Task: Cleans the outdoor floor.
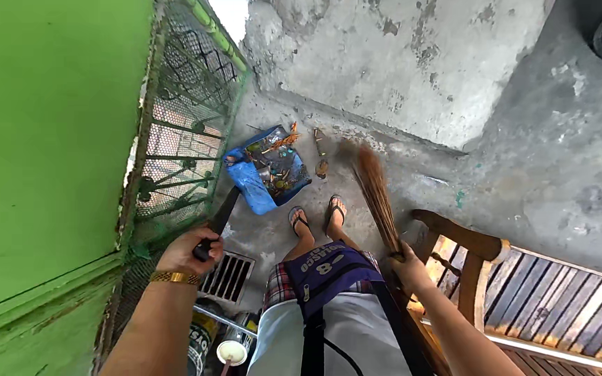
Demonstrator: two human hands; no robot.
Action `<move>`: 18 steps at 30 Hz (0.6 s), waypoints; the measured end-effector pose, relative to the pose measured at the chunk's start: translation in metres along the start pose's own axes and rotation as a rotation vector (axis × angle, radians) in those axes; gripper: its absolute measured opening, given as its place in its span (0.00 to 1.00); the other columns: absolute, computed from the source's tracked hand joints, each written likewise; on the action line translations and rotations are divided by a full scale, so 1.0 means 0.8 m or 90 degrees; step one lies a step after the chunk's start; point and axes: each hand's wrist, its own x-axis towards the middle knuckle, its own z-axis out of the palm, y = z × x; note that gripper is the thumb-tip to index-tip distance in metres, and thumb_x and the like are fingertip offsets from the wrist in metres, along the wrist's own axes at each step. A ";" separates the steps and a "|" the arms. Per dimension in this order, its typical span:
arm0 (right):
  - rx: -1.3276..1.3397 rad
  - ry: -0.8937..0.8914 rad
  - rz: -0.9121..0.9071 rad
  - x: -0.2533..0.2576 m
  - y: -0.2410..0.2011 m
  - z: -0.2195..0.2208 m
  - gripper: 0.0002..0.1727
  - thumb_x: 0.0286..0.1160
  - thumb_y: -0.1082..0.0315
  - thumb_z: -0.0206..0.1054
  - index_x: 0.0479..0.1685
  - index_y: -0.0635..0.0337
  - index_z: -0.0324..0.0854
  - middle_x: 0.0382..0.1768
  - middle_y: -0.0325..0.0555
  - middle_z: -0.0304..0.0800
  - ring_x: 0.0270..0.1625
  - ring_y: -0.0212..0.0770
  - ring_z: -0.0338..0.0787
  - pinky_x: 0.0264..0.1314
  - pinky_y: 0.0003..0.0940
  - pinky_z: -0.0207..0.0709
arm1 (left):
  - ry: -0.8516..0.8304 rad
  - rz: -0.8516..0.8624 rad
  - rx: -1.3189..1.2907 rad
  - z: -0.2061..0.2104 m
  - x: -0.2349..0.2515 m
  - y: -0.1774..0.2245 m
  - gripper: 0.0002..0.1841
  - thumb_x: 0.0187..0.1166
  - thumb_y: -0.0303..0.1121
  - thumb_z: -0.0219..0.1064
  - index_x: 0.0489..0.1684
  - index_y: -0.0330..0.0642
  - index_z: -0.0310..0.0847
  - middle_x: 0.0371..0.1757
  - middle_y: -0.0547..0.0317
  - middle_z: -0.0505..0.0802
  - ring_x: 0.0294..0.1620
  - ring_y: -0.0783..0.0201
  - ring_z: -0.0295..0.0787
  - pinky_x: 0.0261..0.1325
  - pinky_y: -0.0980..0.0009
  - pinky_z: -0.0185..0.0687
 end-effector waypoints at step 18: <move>-0.229 -0.025 -0.114 0.079 -0.141 -0.007 0.44 0.79 0.49 0.65 0.96 0.32 0.50 0.62 0.60 0.90 0.64 0.64 0.90 0.66 0.69 0.79 | 0.115 -0.006 0.067 0.157 0.022 -0.036 0.17 0.73 0.21 0.60 0.58 0.42 0.64 0.27 0.53 0.77 0.14 0.64 0.73 0.15 0.71 0.75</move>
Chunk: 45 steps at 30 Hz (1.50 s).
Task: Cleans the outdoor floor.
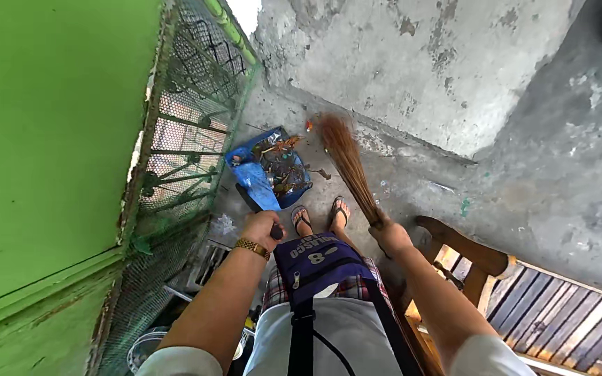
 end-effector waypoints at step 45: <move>-0.283 -0.099 -0.201 -0.019 -0.044 0.026 0.42 0.81 0.51 0.62 0.95 0.18 0.48 0.69 0.61 0.85 0.65 0.67 0.88 0.63 0.73 0.77 | -0.030 0.027 0.031 0.002 0.014 -0.018 0.34 0.69 0.20 0.63 0.77 0.44 0.53 0.31 0.52 0.77 0.17 0.63 0.76 0.18 0.69 0.77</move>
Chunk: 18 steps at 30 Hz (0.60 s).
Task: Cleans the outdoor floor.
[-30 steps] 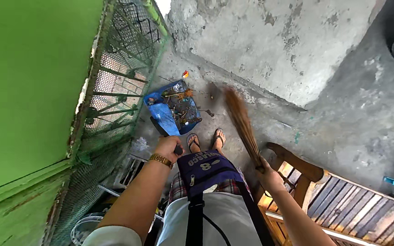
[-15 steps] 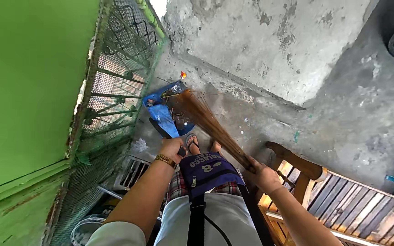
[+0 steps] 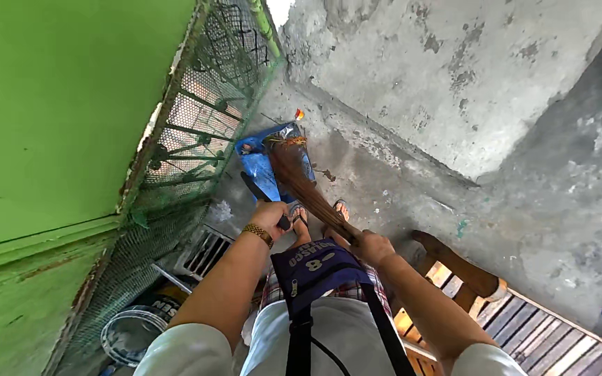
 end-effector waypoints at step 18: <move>0.120 0.139 0.187 0.023 0.060 -0.004 0.45 0.75 0.49 0.67 0.95 0.28 0.51 0.63 0.60 0.90 0.65 0.65 0.89 0.65 0.71 0.78 | -0.054 -0.053 -0.276 -0.236 -0.029 -0.090 0.07 0.80 0.24 0.49 0.48 0.42 0.69 0.22 0.57 0.79 0.09 0.73 0.72 0.08 0.82 0.68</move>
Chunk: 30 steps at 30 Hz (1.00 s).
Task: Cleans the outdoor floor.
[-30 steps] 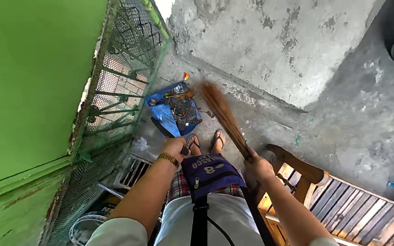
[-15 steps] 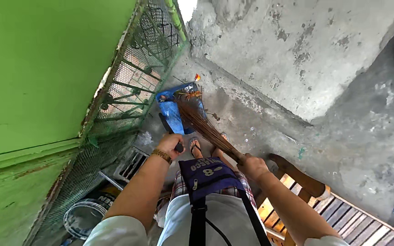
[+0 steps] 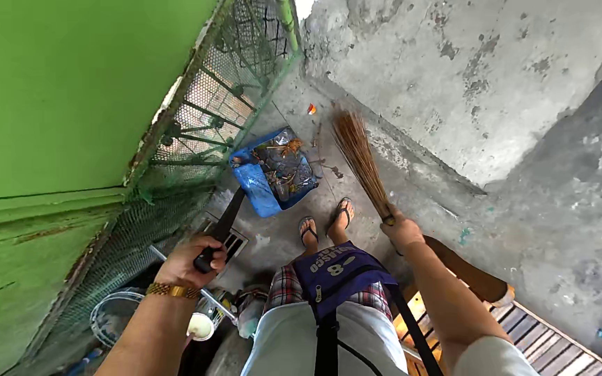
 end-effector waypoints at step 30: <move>-0.280 -0.099 -0.183 -0.070 -0.064 -0.048 0.40 0.77 0.50 0.68 0.91 0.15 0.57 0.65 0.54 0.89 0.63 0.63 0.90 0.61 0.72 0.79 | 0.048 -0.005 -0.013 0.113 0.052 0.020 0.09 0.74 0.24 0.61 0.49 0.41 0.71 0.25 0.55 0.79 0.13 0.68 0.74 0.15 0.77 0.74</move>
